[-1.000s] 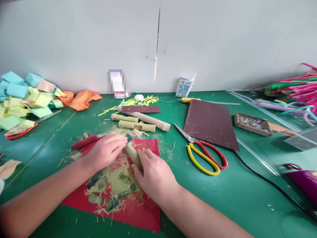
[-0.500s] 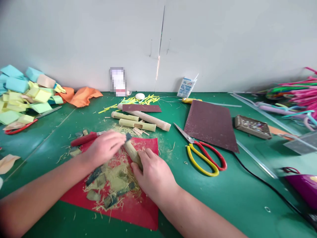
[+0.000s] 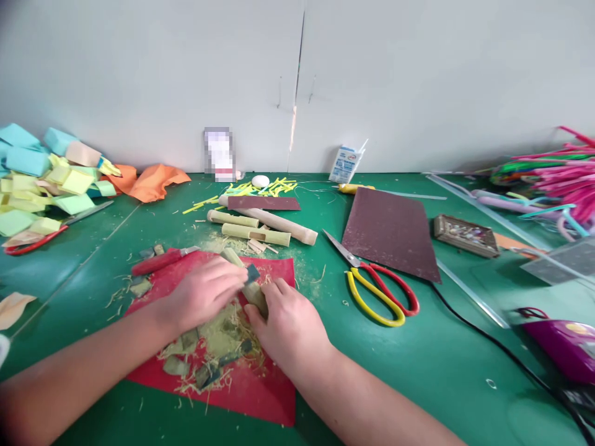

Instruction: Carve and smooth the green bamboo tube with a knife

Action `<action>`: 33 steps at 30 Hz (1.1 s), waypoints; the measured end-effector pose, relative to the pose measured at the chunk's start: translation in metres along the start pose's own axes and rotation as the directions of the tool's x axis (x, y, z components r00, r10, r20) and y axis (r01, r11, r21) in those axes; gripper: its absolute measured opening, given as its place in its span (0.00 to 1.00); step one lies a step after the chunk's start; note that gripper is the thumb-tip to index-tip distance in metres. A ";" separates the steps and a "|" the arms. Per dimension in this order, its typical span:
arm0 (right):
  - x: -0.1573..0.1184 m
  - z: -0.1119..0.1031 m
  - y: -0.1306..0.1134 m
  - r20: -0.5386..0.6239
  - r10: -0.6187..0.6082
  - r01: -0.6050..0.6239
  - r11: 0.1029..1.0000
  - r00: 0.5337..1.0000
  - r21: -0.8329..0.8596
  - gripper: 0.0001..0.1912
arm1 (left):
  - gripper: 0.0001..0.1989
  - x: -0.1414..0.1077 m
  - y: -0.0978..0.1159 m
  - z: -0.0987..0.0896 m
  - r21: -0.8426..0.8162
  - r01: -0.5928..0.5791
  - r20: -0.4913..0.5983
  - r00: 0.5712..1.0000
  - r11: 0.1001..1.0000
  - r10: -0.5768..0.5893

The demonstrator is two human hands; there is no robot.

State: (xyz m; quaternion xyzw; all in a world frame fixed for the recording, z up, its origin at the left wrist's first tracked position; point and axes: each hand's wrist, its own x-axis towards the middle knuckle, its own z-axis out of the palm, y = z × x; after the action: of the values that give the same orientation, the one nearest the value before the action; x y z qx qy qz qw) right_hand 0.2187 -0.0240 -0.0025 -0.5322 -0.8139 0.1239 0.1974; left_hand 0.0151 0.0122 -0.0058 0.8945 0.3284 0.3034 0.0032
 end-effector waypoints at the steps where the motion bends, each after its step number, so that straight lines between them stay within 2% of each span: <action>1: 0.000 0.000 0.000 0.000 0.002 -0.002 1.000 1.000 -0.002 0.07 | 0.09 0.000 -0.003 -0.001 0.009 0.019 -0.012 1.000 1.000 -0.019; 4: 0.000 -0.001 0.000 0.011 0.002 -0.002 1.000 1.000 -0.005 0.08 | 0.09 -0.001 -0.015 -0.004 0.060 0.106 -0.062 0.993 0.993 -0.103; 8: 0.000 -0.002 0.000 0.022 0.007 -0.007 1.000 1.000 0.004 0.08 | 0.09 -0.001 -0.025 -0.007 0.105 0.144 -0.036 0.989 0.984 -0.141; 11: 0.000 -0.002 0.001 0.019 0.003 -0.003 1.000 1.000 0.014 0.08 | 0.10 -0.002 -0.024 -0.007 0.121 0.138 -0.049 0.990 0.983 -0.133; 15: 0.000 -0.002 0.001 0.011 -0.003 0.003 1.000 1.000 0.011 0.07 | 0.10 -0.004 -0.011 -0.003 0.100 0.089 -0.087 0.993 0.991 -0.081; 19: 0.000 -0.002 0.000 0.006 -0.009 0.009 1.000 1.000 0.006 0.07 | 0.11 -0.005 -0.005 0.000 0.063 -0.001 -0.039 0.999 0.998 0.004; 23: 0.000 -0.003 -0.001 0.011 -0.010 0.010 1.000 1.000 -0.002 0.07 | 0.10 -0.005 -0.009 0.000 0.114 0.044 -0.074 0.997 0.993 -0.036; 28: -0.001 -0.003 -0.001 -0.003 -0.022 0.021 0.999 1.000 -0.030 0.07 | 0.10 -0.005 -0.008 -0.003 0.055 -0.023 -0.021 0.999 0.998 0.024; 33: -0.002 -0.004 -0.003 -0.001 -0.014 0.014 0.998 1.000 -0.060 0.08 | 0.09 -0.005 -0.017 -0.008 0.112 0.063 -0.097 0.994 0.992 -0.053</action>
State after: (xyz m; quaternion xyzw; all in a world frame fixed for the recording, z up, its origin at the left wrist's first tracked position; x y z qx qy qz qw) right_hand 0.2190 -0.0265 0.0019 -0.5321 -0.8210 0.0977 0.1825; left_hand -0.0018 0.0216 -0.0056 0.8680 0.3711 0.3253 -0.0549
